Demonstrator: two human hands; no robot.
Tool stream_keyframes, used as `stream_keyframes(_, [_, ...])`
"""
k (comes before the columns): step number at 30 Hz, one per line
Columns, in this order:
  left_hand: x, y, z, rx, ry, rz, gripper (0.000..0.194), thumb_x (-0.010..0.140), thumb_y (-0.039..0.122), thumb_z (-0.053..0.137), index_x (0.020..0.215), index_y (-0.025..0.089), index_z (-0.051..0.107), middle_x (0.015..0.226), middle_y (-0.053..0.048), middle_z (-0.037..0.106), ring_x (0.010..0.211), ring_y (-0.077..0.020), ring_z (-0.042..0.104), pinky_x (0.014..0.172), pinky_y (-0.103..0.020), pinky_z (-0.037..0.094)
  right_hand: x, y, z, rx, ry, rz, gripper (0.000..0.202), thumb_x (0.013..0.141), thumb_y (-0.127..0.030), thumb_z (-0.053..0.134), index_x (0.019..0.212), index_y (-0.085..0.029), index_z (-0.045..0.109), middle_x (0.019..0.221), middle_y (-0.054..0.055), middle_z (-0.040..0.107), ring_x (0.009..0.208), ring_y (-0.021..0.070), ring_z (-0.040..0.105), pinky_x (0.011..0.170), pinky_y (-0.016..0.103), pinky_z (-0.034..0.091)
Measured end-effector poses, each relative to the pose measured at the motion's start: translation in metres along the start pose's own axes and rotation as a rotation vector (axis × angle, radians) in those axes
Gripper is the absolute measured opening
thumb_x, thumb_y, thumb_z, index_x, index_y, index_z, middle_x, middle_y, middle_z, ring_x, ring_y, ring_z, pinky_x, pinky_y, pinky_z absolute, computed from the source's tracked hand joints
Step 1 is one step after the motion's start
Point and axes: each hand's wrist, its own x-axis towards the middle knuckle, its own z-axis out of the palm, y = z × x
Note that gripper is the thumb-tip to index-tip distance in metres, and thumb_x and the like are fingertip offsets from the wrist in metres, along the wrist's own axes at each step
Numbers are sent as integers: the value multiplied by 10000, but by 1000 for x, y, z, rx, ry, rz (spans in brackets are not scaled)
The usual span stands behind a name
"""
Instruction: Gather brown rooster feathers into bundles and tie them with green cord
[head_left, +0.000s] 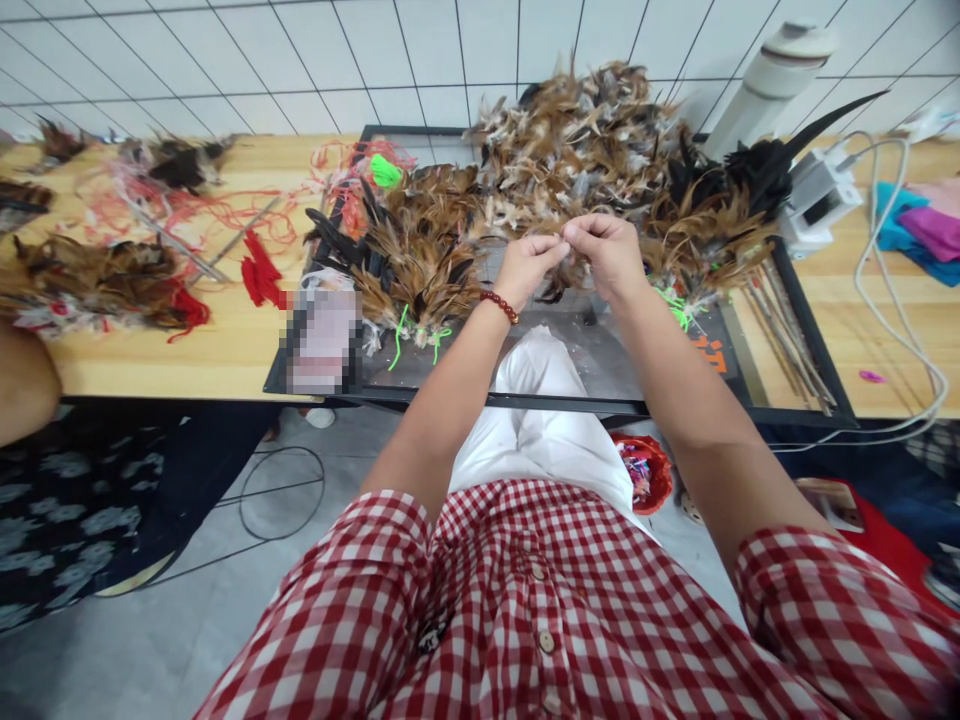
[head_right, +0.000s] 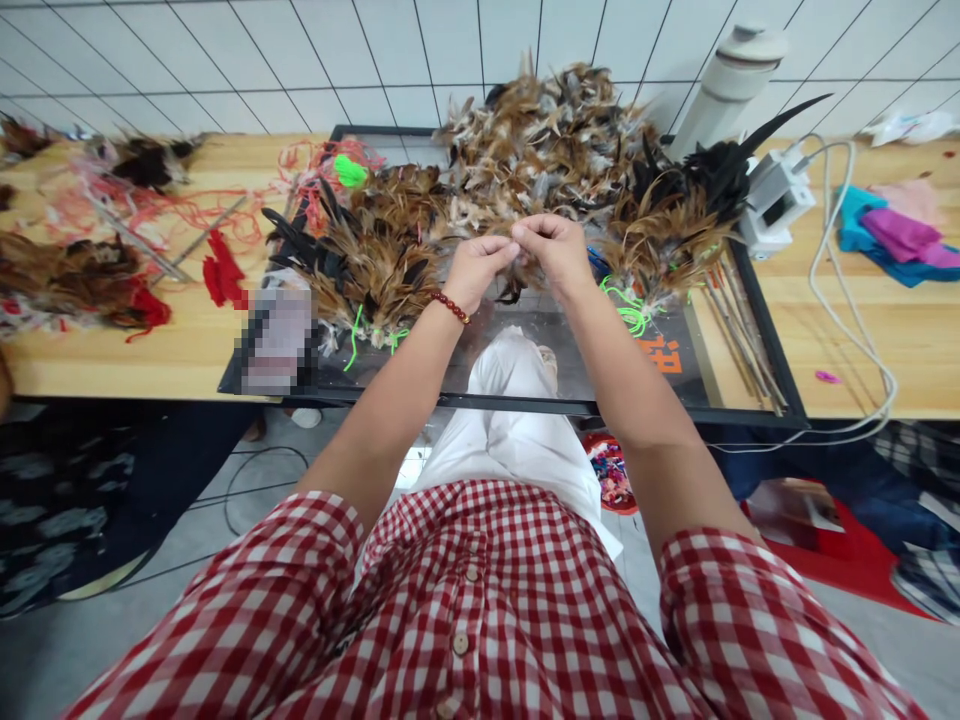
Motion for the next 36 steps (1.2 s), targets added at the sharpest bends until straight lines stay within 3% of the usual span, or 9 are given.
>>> stream_keyframes(2, [0, 6, -4, -130, 40, 0, 112, 925, 285, 806, 923, 177, 782, 909, -34, 797, 1115, -218, 784, 880, -270, 607, 3, 5, -2, -23, 50, -26, 694, 766, -917, 699, 934, -245, 747, 788, 11, 650, 720, 166, 658, 621, 326, 548])
stream_keyframes(6, [-1, 24, -18, -397, 131, 5, 255, 1096, 308, 533, 1131, 174, 747, 1068, -50, 786, 1317, -207, 735, 1034, -330, 612, 9, 14, -9, -64, 88, -44, 809, 804, -986, 544, 1058, -249, 763, 909, 25, 708, 749, 154, 704, 608, 288, 552])
stream_keyframes(10, [-1, 32, -27, -502, 175, -25, 218, 1091, 285, 539, 1113, 176, 727, 1031, -41, 794, 1331, -195, 731, 1079, -334, 614, 9, 19, -10, -60, 109, -30, 790, 799, -987, 554, 1010, -256, 762, 927, 32, 720, 770, 168, 704, 613, 304, 564])
stream_keyframes(15, [3, 25, -28, -394, 203, -12, 259, 1059, 293, 599, 1249, 187, 738, 1107, -54, 832, 1190, -192, 795, 1031, -327, 632, 8, 13, -13, -164, 184, -96, 656, 808, -892, 671, 871, -243, 752, 834, 27, 712, 794, 195, 679, 703, 357, 580])
stream_keyframes(20, [-3, 18, -15, -401, 183, -50, 240, 1046, 298, 640, 1232, 178, 732, 990, -39, 825, 1107, -180, 813, 1014, -295, 625, -2, 4, -18, -579, 164, -77, 425, 849, -638, 748, 794, -218, 744, 750, 30, 692, 745, 205, 631, 797, 398, 556])
stream_keyframes(25, [-8, 8, -4, -360, 125, -71, 154, 1048, 181, 600, 1051, 163, 754, 687, 8, 699, 949, -150, 809, 981, -269, 622, -8, 4, -15, -857, 3, -38, 223, 836, -421, 758, 868, -202, 777, 928, 104, 760, 933, 280, 679, 893, 430, 545])
stream_keyframes(32, [-10, 5, 3, -226, 195, 34, 157, 988, 93, 672, 862, 135, 755, 681, 16, 715, 825, -101, 770, 991, -257, 602, -5, -11, -5, -569, 114, -49, 282, 955, -454, 613, 821, -214, 677, 763, 25, 686, 700, 166, 602, 692, 320, 502])
stream_keyframes(36, [-14, 4, 4, -139, 223, 103, 77, 922, 76, 760, 856, 106, 787, 764, -8, 779, 807, -86, 741, 953, -240, 587, -15, -24, 10, -582, 136, -122, 310, 977, -482, 607, 826, -216, 659, 747, 20, 677, 694, 158, 616, 692, 310, 504])
